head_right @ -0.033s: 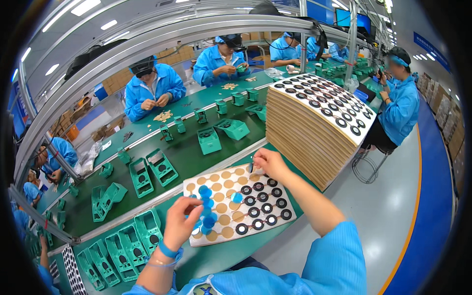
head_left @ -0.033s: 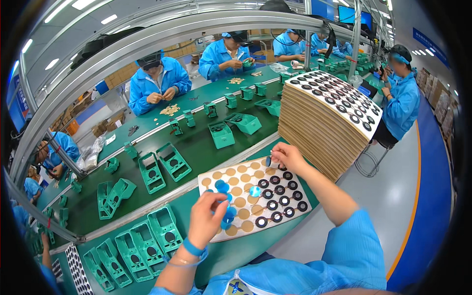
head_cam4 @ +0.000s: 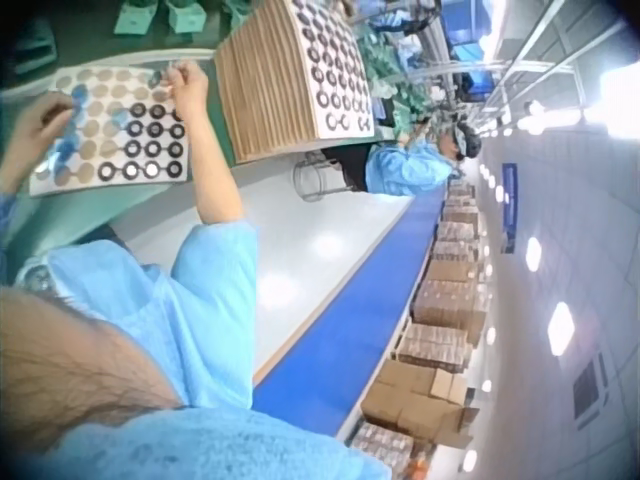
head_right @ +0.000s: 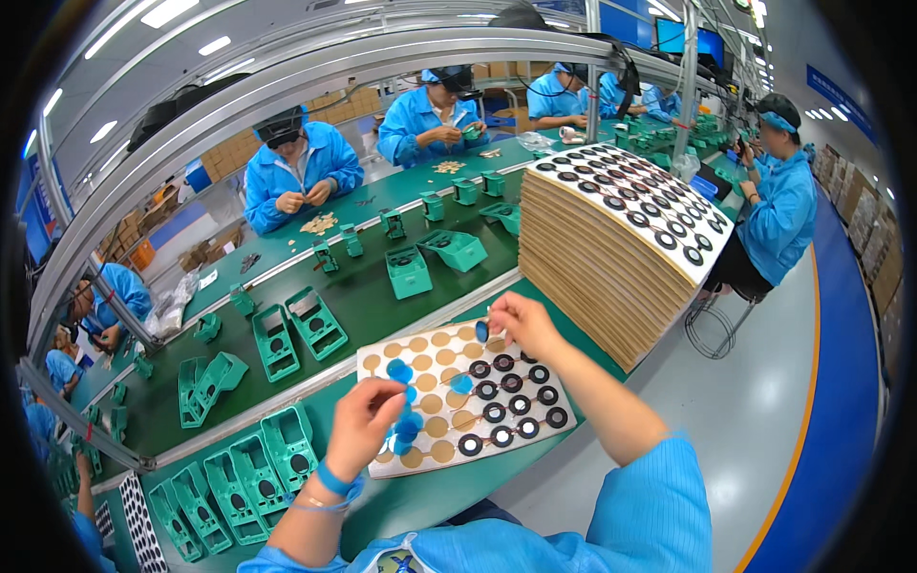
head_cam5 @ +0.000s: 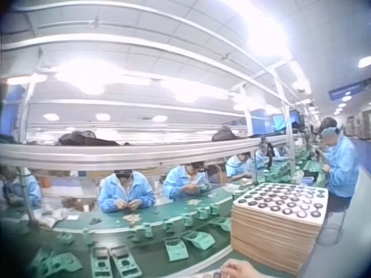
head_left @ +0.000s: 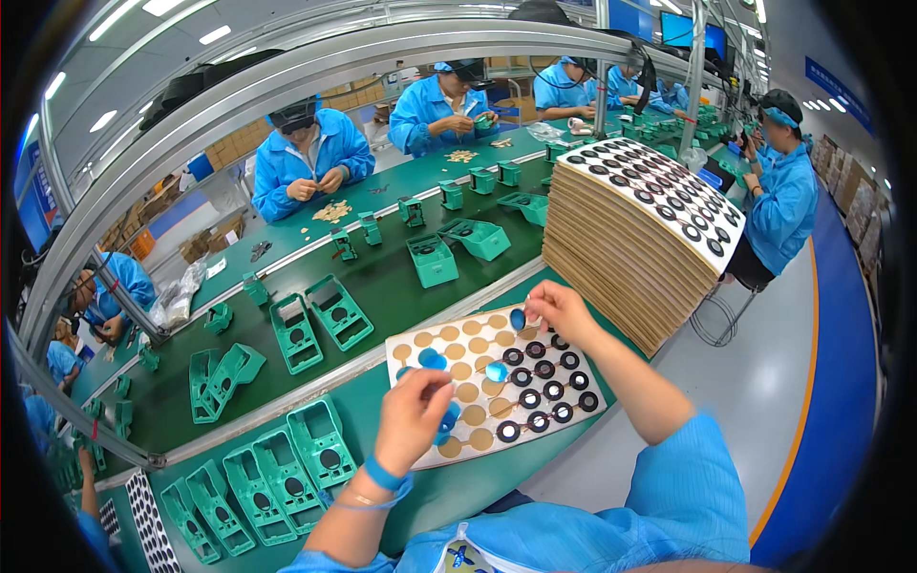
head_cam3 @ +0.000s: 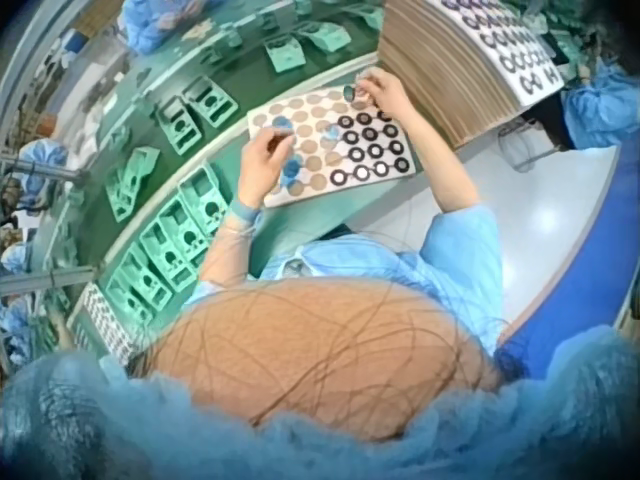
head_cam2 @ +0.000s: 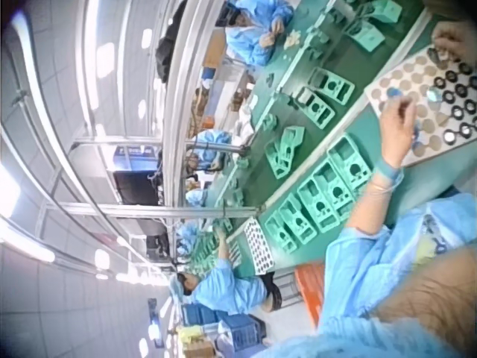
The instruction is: The person assembles small circular components into green plastic housings by hand on a production line.
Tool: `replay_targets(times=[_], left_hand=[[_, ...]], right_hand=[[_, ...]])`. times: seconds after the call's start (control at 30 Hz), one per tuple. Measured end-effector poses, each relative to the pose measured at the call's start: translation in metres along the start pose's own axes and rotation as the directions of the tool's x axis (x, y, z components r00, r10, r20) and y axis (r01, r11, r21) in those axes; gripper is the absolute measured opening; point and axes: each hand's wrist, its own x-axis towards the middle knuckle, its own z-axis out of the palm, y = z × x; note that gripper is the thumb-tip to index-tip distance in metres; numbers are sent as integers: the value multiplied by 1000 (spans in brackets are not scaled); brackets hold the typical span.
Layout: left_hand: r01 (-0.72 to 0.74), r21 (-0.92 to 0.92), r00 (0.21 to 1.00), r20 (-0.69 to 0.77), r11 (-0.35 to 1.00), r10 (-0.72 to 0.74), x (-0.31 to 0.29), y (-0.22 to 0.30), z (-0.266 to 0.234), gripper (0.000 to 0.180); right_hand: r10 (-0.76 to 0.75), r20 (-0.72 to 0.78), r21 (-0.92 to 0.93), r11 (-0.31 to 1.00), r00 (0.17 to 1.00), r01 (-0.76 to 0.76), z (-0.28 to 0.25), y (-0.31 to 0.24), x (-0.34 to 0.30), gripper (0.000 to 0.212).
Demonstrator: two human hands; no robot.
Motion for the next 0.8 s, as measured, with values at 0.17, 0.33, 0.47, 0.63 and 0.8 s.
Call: replay_targets(times=[0.17, 0.33, 0.47, 0.63, 0.8], left_hand=[[305, -438, 945, 251, 846, -210, 24, -10, 38, 16], [392, -437, 908, 327, 810, -263, 18, -8, 37, 18], [385, -508, 916, 310, 771, -254, 11, -5, 35, 17], [388, -492, 915, 307, 779, -262, 8, -9, 32, 14], [366, -476, 923, 292, 799, -250, 7, -9, 31, 13]], right_hand=[[-112, 51, 229, 969, 992, 98, 48, -36, -54, 7], [-647, 52, -437, 670, 760, 600, 69, -58, -74, 9], [-807, 153, -563, 402, 570, 722, 78, -61, -80, 23], [-816, 236, -627, 287, 528, 724, 82, -61, -85, 28], [-825, 223, -656, 267, 519, 706, 86, -62, -86, 22]])
